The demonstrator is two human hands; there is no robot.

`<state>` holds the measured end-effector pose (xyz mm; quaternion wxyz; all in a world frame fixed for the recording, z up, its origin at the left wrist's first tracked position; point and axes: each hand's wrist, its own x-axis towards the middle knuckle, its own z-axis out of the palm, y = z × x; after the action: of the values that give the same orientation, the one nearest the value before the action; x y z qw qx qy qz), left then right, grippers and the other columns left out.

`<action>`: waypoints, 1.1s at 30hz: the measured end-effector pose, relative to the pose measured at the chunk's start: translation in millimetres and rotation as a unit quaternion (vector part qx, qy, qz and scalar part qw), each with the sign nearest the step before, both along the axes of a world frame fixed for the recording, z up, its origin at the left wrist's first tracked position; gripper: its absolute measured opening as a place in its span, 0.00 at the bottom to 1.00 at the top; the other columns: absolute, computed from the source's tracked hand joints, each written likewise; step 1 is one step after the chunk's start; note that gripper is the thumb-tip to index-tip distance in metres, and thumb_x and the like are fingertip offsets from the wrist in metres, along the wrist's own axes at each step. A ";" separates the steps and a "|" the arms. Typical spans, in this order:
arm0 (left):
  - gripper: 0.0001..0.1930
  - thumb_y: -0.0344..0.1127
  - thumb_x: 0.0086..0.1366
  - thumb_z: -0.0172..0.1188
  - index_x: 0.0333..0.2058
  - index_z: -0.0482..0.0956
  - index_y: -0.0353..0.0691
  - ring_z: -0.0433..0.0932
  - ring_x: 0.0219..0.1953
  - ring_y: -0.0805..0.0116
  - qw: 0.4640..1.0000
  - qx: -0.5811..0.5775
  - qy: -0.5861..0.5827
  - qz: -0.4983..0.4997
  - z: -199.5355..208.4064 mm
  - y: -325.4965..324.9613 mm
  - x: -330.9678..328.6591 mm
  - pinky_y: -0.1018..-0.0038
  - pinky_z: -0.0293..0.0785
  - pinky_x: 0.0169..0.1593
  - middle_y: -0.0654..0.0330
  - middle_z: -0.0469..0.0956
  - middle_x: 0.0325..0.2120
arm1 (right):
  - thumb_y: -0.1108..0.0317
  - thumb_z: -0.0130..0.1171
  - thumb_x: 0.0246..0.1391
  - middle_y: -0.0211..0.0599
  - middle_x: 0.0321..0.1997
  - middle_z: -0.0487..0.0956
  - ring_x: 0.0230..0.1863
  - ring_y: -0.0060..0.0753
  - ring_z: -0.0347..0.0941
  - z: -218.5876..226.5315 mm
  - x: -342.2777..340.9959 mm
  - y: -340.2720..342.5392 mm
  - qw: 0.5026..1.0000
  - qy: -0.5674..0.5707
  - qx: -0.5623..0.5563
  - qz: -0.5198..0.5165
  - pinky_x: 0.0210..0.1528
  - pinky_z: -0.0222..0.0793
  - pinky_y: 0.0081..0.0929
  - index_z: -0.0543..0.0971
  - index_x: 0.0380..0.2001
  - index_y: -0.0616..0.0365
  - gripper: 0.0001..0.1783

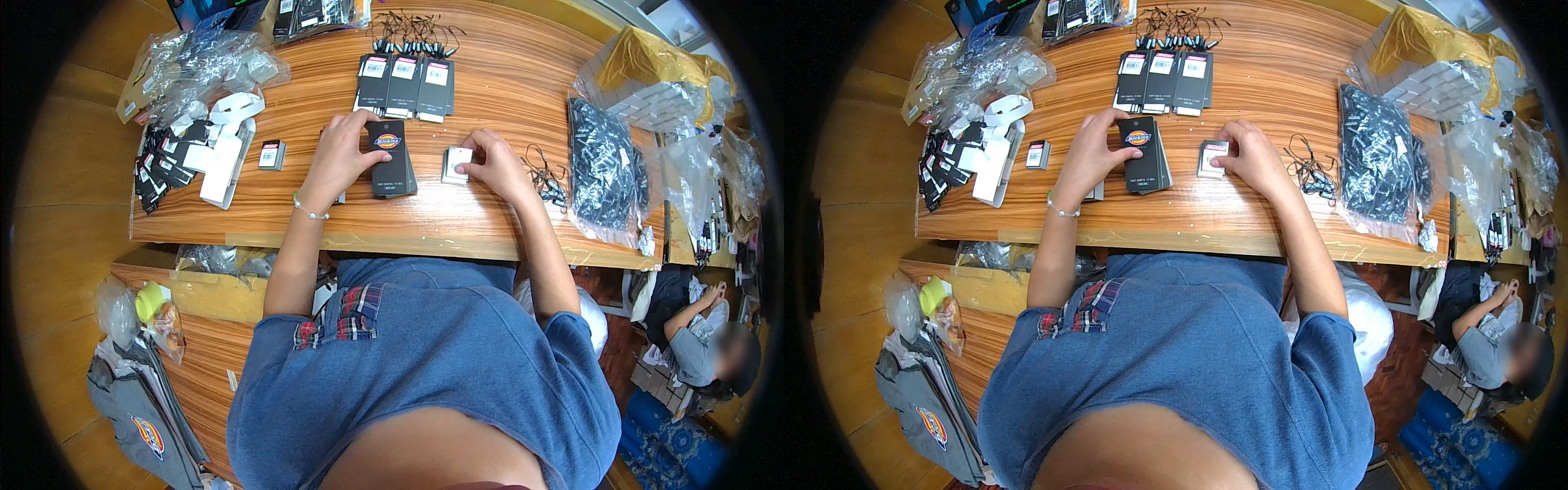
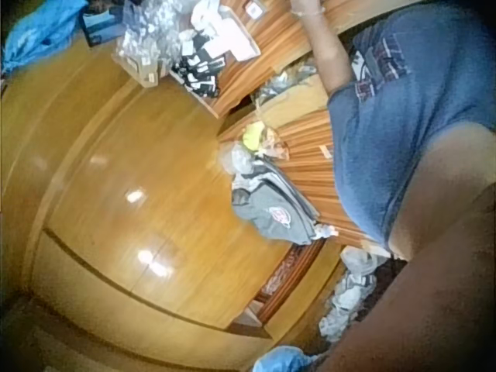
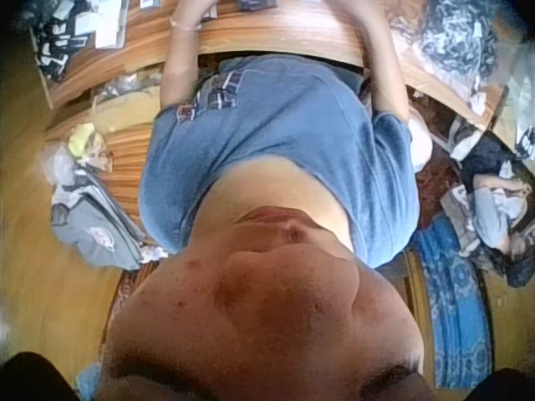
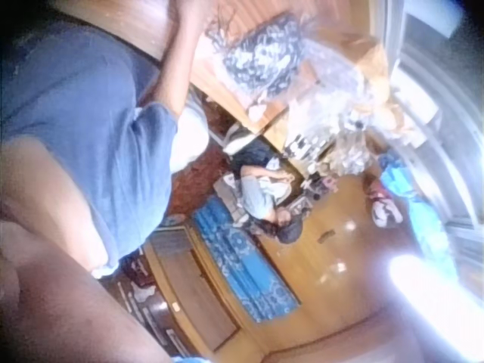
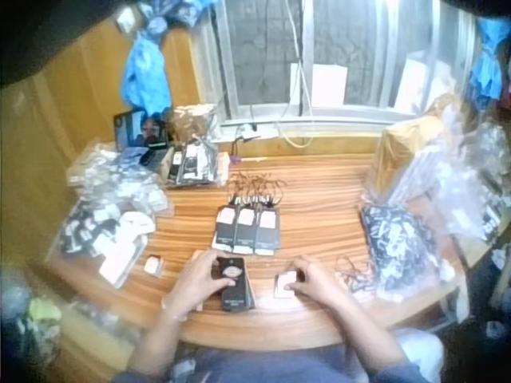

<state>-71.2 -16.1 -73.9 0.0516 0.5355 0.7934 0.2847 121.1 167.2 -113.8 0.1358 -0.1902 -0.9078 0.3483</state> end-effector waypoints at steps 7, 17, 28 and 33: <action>0.14 0.22 0.58 0.53 0.44 0.65 0.34 0.75 0.34 0.78 0.842 0.145 -0.520 -0.020 -8.0 -11.6 10.4 0.82 0.71 0.36 0.58 0.77 0.33 | 0.75 0.64 0.41 0.22 0.17 0.69 0.21 0.12 0.64 12.8 3.0 -16.8 0.938 0.068 -0.338 -0.026 0.23 0.58 0.13 0.74 0.28 0.59 0.10; 0.20 0.22 0.58 0.54 0.50 0.67 0.34 0.75 0.39 0.75 0.815 0.102 -0.567 -0.068 3.6 6.2 67.4 0.83 0.73 0.41 0.56 0.77 0.36 | 0.73 0.63 0.43 0.22 0.18 0.67 0.22 0.11 0.62 31.6 11.7 -52.3 0.948 0.201 -0.232 -0.088 0.24 0.57 0.12 0.72 0.36 0.60 0.15; 0.19 0.22 0.57 0.55 0.49 0.69 0.35 0.75 0.37 0.76 0.816 0.110 -0.566 -0.035 -11.4 2.6 61.1 0.83 0.74 0.38 0.57 0.77 0.35 | 0.72 0.59 0.40 0.38 0.25 0.75 0.32 0.40 0.71 15.5 127.7 41.9 0.959 -0.090 0.134 -0.235 0.35 0.66 0.33 0.77 0.23 0.58 0.04; 0.19 0.24 0.57 0.56 0.49 0.69 0.37 0.74 0.32 0.82 0.795 0.112 -0.593 -0.058 -4.4 9.1 73.3 0.89 0.69 0.32 0.61 0.77 0.34 | 0.71 0.60 0.39 0.37 0.28 0.75 0.36 0.41 0.70 15.6 121.5 41.4 0.952 -0.139 0.125 -0.242 0.38 0.66 0.35 0.78 0.24 0.58 0.06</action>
<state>2.1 -7.0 -78.3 0.4682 0.3090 0.5374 0.6297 242.6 208.7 -98.2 0.1115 -0.4318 -0.8809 0.1587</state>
